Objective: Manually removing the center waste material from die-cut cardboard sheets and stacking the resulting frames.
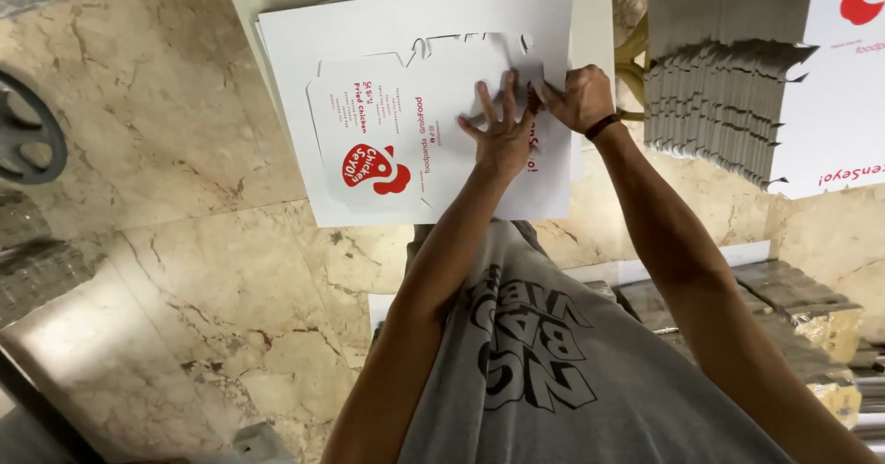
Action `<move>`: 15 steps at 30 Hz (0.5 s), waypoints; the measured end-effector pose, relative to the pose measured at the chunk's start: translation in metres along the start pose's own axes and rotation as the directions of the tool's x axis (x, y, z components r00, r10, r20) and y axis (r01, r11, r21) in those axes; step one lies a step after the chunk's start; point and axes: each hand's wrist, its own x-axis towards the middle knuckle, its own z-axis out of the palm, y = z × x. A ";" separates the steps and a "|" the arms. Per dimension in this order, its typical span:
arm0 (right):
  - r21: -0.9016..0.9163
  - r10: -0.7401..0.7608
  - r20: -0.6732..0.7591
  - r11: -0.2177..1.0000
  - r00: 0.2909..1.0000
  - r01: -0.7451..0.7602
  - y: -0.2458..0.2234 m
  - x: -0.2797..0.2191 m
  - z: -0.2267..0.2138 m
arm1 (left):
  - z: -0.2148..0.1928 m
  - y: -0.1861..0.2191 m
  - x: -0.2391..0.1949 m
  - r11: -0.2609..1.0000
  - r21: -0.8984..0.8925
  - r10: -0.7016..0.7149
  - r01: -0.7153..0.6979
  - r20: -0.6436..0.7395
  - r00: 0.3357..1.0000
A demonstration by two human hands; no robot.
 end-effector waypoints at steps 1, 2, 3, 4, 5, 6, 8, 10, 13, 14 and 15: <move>0.169 -0.047 0.017 0.985 0.999 0.044 -0.004 -0.009 -0.007 | -0.003 0.001 -0.002 1.000 0.002 -0.007 0.007 0.017 1.000; 0.328 -0.099 0.018 0.941 0.995 0.088 -0.007 -0.013 -0.017 | -0.008 0.003 0.000 1.000 0.002 -0.010 0.010 0.024 1.000; 0.325 -0.104 0.016 0.941 0.994 0.093 -0.008 -0.006 -0.022 | -0.019 0.001 0.003 1.000 0.000 -0.011 0.011 0.019 1.000; 0.396 -0.123 0.003 0.911 0.992 0.112 -0.006 -0.011 -0.024 | -0.022 0.002 -0.002 0.999 0.034 -0.013 0.011 0.067 0.998; 0.464 -0.141 -0.012 0.876 0.990 0.130 -0.004 -0.018 -0.025 | -0.024 0.004 -0.007 0.998 0.067 -0.016 0.008 0.115 0.993; 0.463 -0.134 -0.004 0.878 0.991 0.121 0.004 -0.003 -0.017 | -0.021 0.003 -0.004 0.998 0.063 -0.012 0.005 0.124 0.992; 0.300 0.139 0.274 0.928 0.951 -0.222 0.020 0.022 0.000 | -0.014 0.002 -0.001 0.999 0.033 -0.023 0.021 0.061 0.998; 0.247 0.261 0.468 0.878 0.844 -0.409 -0.037 -0.001 -0.064 | -0.016 0.001 -0.003 1.000 0.016 -0.008 0.007 0.073 0.997; 0.187 0.363 0.603 0.801 0.710 -0.569 -0.055 -0.023 -0.082 | -0.006 -0.004 -0.004 0.998 -0.020 0.057 -0.057 0.003 0.998; 0.213 0.365 0.588 0.792 0.722 -0.573 -0.052 -0.029 -0.073 | -0.002 -0.009 -0.006 0.994 -0.036 0.098 -0.100 -0.058 0.994; 0.210 0.367 0.583 0.794 0.725 -0.571 -0.052 -0.025 -0.073 | 0.010 -0.012 -0.003 0.994 -0.039 0.100 -0.102 -0.063 0.993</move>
